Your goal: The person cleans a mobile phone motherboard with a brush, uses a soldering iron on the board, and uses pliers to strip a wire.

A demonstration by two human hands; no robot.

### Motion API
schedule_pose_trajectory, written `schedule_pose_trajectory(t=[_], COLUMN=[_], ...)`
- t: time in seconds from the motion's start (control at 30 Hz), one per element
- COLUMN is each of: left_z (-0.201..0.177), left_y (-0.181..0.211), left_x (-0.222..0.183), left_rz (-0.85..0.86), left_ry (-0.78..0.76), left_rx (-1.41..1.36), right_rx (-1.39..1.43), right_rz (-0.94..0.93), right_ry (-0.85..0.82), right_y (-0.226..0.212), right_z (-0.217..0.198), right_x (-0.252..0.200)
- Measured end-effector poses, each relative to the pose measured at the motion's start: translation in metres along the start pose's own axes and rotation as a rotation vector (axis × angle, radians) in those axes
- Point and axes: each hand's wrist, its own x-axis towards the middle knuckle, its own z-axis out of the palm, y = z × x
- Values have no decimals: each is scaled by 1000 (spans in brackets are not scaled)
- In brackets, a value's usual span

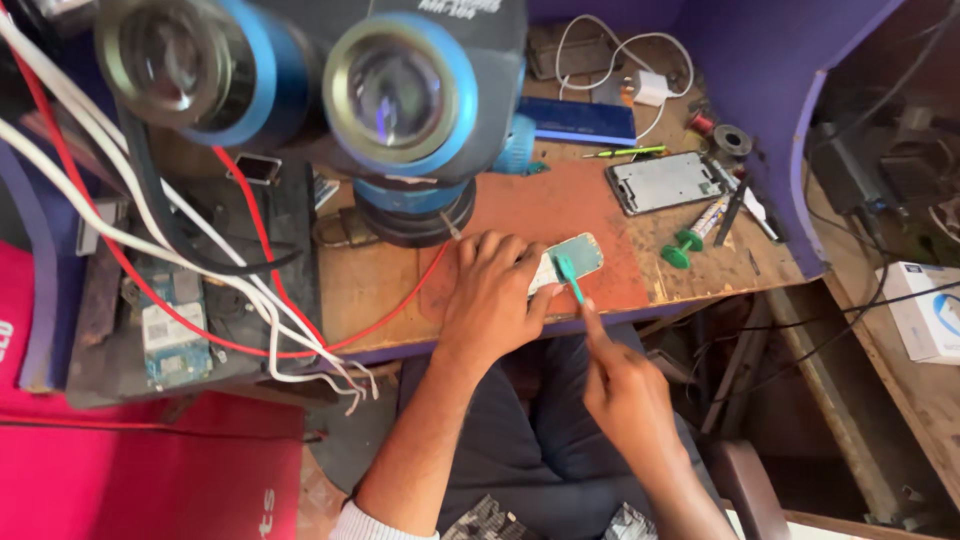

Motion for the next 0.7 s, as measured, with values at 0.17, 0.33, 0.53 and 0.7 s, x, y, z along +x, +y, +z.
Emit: schedule_pose_trajectory(t=[0.17,0.33,0.53,0.7], left_z=[5,2,-3,1], left_y=[-5,-2,-1,-1], left_x=[-3,-3,1,-1], left_rz=[-8,5,11,-7], left_ry=[33,33,27,15], left_rx=[-12,6,-14,1], right_rx=[-90,-23,-7,-83], right_rz=[79,-16,-7,-8], right_ry=[-46,0,50,-27], right_y=[1,-8,-18,2], right_z=[-3,0,3,-1], right_x=[-23,22,35,-11])
